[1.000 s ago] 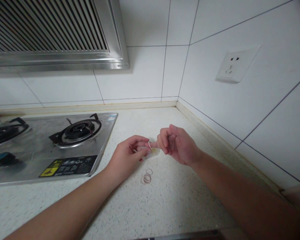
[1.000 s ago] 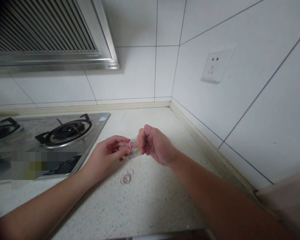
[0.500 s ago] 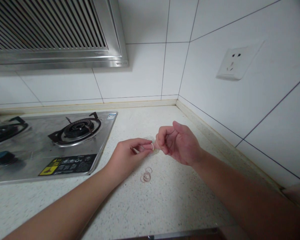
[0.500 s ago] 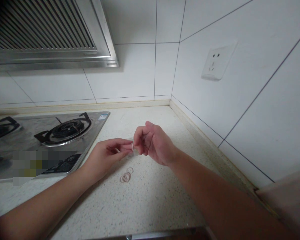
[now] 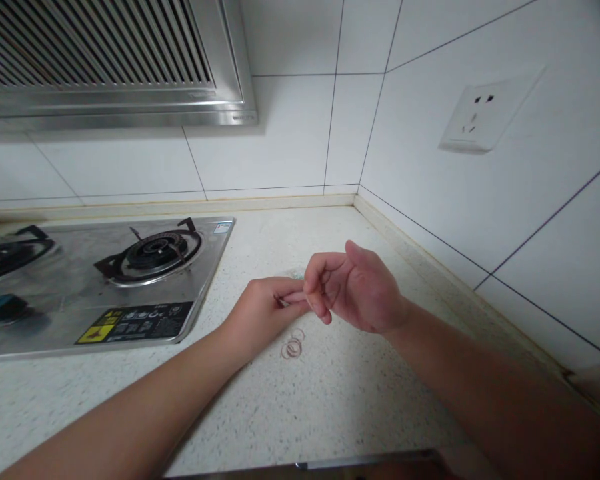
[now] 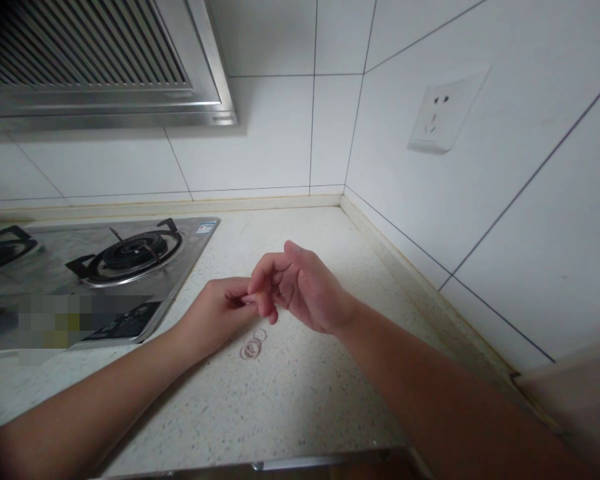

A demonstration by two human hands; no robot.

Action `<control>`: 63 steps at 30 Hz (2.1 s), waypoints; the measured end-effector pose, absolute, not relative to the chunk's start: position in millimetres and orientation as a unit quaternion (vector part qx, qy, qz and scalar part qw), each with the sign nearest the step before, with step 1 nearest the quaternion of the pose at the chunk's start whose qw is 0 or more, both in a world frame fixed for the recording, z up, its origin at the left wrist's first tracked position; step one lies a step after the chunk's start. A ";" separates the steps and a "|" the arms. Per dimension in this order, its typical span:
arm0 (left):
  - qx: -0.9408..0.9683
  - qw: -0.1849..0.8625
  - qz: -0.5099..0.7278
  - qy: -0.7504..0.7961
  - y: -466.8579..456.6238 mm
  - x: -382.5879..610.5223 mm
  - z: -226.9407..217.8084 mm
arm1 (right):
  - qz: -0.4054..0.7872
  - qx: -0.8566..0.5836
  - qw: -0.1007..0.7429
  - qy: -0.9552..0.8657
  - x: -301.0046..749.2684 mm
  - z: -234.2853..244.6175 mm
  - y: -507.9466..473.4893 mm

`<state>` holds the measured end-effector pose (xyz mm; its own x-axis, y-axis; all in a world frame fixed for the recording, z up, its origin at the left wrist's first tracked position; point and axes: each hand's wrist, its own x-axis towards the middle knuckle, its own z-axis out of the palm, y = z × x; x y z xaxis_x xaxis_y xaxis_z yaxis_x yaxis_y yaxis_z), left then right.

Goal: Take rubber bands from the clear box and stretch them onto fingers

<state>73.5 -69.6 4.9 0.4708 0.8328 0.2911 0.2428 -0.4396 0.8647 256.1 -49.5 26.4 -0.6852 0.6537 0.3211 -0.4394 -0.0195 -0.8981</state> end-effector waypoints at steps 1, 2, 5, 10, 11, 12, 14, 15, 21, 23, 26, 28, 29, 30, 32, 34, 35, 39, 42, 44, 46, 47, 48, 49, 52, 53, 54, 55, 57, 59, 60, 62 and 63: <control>0.763 0.389 0.375 0.354 -69.6 73.7 5.3 | 0.708 -0.088 0.386 -0.585 256.2 26.7 -49.7; 0.766 0.381 0.373 0.359 -69.5 73.5 5.6 | 0.708 -0.086 0.385 -0.585 256.6 27.1 -49.8; 0.782 0.319 0.353 0.403 -69.9 70.1 6.9 | 0.712 -0.078 0.385 -0.582 258.8 29.0 -49.4; 0.793 0.240 0.331 0.451 -73.8 63.3 10.1 | 0.708 -0.067 0.394 -0.582 260.8 31.8 -50.6; 0.797 0.235 0.331 0.448 -74.9 63.2 10.9 | 0.708 -0.069 0.393 -0.582 260.7 32.1 -51.1; 0.801 0.227 0.328 0.446 -76.0 63.7 11.7 | 0.709 -0.072 0.391 -0.582 260.5 32.5 -51.6; 0.813 0.210 0.315 0.443 -78.1 66.1 13.4 | 0.714 -0.075 0.383 -0.582 259.9 32.7 -52.0; 0.819 0.205 0.304 0.442 -79.0 67.7 14.1 | 0.716 -0.074 0.376 -0.584 259.6 32.5 -52.0; 0.824 0.223 0.287 0.434 -80.3 77.7 8.5 | 0.742 -0.040 0.313 -0.591 257.1 27.5 -51.2; 0.822 0.243 0.291 0.424 -77.4 80.2 2.6 | 0.754 -0.020 0.299 -0.584 256.2 25.7 -51.4; 0.821 0.283 0.287 0.405 -71.7 82.7 -5.0 | 0.761 -0.008 0.290 -0.580 255.9 24.4 -51.1; 0.818 0.301 0.286 0.398 -69.6 82.9 -6.3 | 0.759 -0.007 0.290 -0.583 256.4 24.2 -49.9; 0.816 0.303 0.290 0.398 -69.7 82.5 -5.5 | 0.756 -0.009 0.292 -0.585 256.8 24.5 -49.1; 0.813 0.301 0.295 0.403 -70.6 81.7 -3.7 | 0.752 -0.011 0.298 -0.588 257.3 24.9 -48.4; 0.805 0.285 0.306 0.420 -74.2 79.4 1.9 | 0.742 -0.017 0.315 -0.591 258.6 26.5 -47.7; 0.800 0.263 0.311 0.441 -78.9 76.9 8.2 | 0.733 -0.019 0.332 -0.593 259.8 28.4 -48.0; 0.798 0.257 0.313 0.446 -80.9 75.9 10.7 | 0.730 -0.018 0.338 -0.594 260.1 29.2 -48.5; 0.806 0.261 0.328 0.418 -84.5 75.5 12.5 | 0.730 -0.004 0.329 -0.599 259.3 29.1 -50.9; 0.816 0.268 0.322 0.398 -82.8 77.6 6.3 | 0.742 0.003 0.304 -0.598 257.4 27.3 -52.4; 0.819 0.279 0.308 0.396 -80.6 79.1 1.6 | 0.750 0.007 0.289 -0.595 256.2 26.2 -53.5; 0.819 0.289 0.292 0.400 -78.2 80.6 -1.5 | 0.757 0.008 0.277 -0.591 255.1 25.3 -54.7; 0.821 0.288 0.283 0.404 -77.3 81.3 -2.1 | 0.759 0.006 0.273 -0.591 254.8 24.8 -55.1; 0.824 0.284 0.275 0.406 -76.9 81.9 -1.9 | 0.760 0.005 0.268 -0.591 254.7 24.4 -55.2; 0.827 0.279 0.268 0.409 -76.9 82.4 -0.9 | 0.760 0.003 0.265 -0.594 254.9 24.1 -55.0; 0.832 0.252 0.269 0.414 -79.5 81.3 5.3 | 0.744 -0.002 0.277 -0.608 258.8 25.9 -52.0; 0.831 0.242 0.275 0.419 -80.8 79.6 8.1 | 0.733 -0.004 0.291 -0.615 261.3 27.6 -50.3; 0.827 0.231 0.282 0.428 -81.8 77.0 10.8 | 0.720 -0.010 0.307 -0.622 264.4 29.9 -48.4; 0.821 0.217 0.290 0.441 -82.3 73.5 13.5 | 0.709 -0.012 0.323 -0.627 267.7 32.4 -46.3; 0.809 0.190 0.302 0.468 -81.7 64.8 18.5 | 0.693 -0.025 0.352 -0.629 274.4 37.3 -42.0; 0.818 0.169 0.290 0.466 -79.1 55.1 22.2 | 0.682 -0.042 0.374 -0.627 279.6 40.2 -38.0; 0.838 0.163 0.269 0.445 -77.6 50.7 23.5 | 0.678 -0.049 0.380 -0.627 281.3 40.5 -36.2; 0.889 0.157 0.203 0.380 -75.2 44.3 24.7 | 0.674 -0.058 0.385 -0.628 282.8 39.2 -33.2; 0.908 0.155 0.172 0.349 -74.6 42.6 24.6 | 0.672 -0.063 0.385 -0.629 282.8 38.0 -32.0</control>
<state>42.6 -74.6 24.6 0.6975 0.6870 0.2038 0.5809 -0.7086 0.4007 282.8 -32.0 38.0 -0.6954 0.5967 0.4004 -0.4384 0.0891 -0.8943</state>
